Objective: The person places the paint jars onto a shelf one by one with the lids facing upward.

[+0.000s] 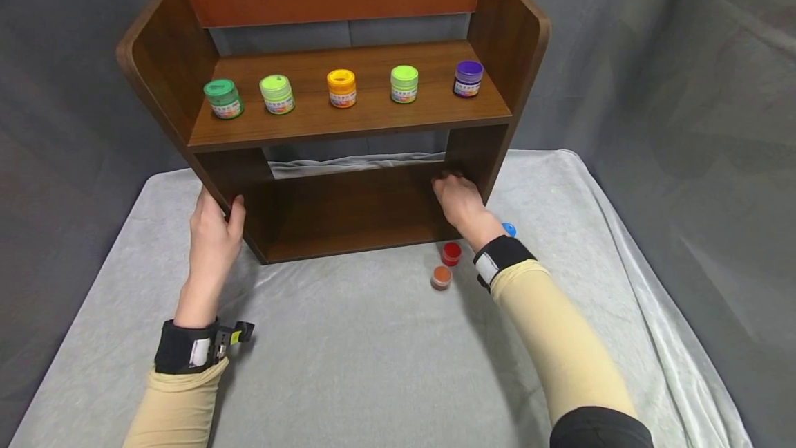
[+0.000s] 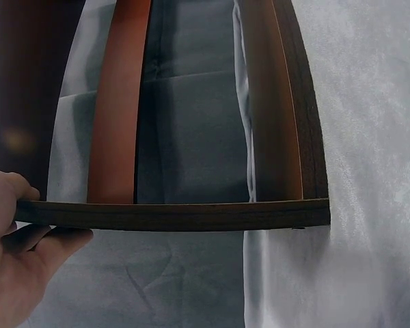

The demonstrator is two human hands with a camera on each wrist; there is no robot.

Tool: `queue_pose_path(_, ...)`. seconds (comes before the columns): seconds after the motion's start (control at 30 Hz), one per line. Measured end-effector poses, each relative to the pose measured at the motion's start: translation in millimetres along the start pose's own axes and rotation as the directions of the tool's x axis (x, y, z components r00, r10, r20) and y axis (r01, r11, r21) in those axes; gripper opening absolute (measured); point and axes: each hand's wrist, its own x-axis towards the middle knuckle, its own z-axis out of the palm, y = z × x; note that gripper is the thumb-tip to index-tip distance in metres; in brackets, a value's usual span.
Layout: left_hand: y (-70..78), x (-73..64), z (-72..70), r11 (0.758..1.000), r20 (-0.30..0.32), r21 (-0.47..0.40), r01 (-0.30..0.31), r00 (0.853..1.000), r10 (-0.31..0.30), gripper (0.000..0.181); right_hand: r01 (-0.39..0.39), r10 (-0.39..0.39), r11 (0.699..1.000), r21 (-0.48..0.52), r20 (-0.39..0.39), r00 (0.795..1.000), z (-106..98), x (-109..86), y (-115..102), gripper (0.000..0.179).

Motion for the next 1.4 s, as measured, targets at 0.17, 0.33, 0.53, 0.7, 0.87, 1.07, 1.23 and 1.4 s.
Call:
queue_pose_path(0.17,1.3,0.3,0.0,1.0,0.001,0.0,-0.002,1.0,0.002,0.046,-0.01,0.01,0.998,-0.054,0.011,1.0,5.3,2.9,1.2,0.027)
queue_pose_path(0.33,0.6,-0.4,-0.3,1.0,0.013,-0.002,0.012,1.0,-0.012,0.046,0.008,-0.008,0.993,-0.117,0.003,1.0,9.8,4.4,1.8,0.025)
queue_pose_path(0.53,0.9,0.2,-1.5,1.0,0.015,-0.003,0.02,1.0,-0.02,0.044,0.024,-0.024,0.985,-0.169,0.001,1.0,12.3,6.9,1.2,0.03)
queue_pose_path(0.7,1.7,0.1,-2.3,1.0,0.018,-0.001,0.02,1.0,-0.02,0.043,0.026,-0.024,0.98,-0.198,0.008,1.0,14.5,7.9,0.7,0.033)
queue_pose_path(0.87,0.3,-0.4,-1.1,1.0,0.009,-0.002,0.012,1.0,-0.012,0.041,0.03,-0.03,0.98,-0.196,0.002,1.0,15.6,7.2,1.2,0.039)
queue_pose_path(1.07,2.1,-1.1,-1.1,1.0,0.024,0.008,0.021,0.999,-0.022,0.042,0.033,-0.035,0.976,-0.215,-0.002,0.999,19.8,8.1,2.3,0.034)
queue_pose_path(1.23,2.3,-1.6,-1.5,1.0,0.026,0.014,0.007,1.0,-0.007,0.043,0.031,-0.03,0.97,-0.243,0.006,1.0,22.5,9.2,2.2,0.03)
queue_pose_path(1.4,2.1,-0.8,-1.7,1.0,0.02,0.017,0.002,1.0,-0.003,0.043,0.03,-0.034,0.969,-0.245,-0.009,0.999,22.7,10.3,1.9,0.029)
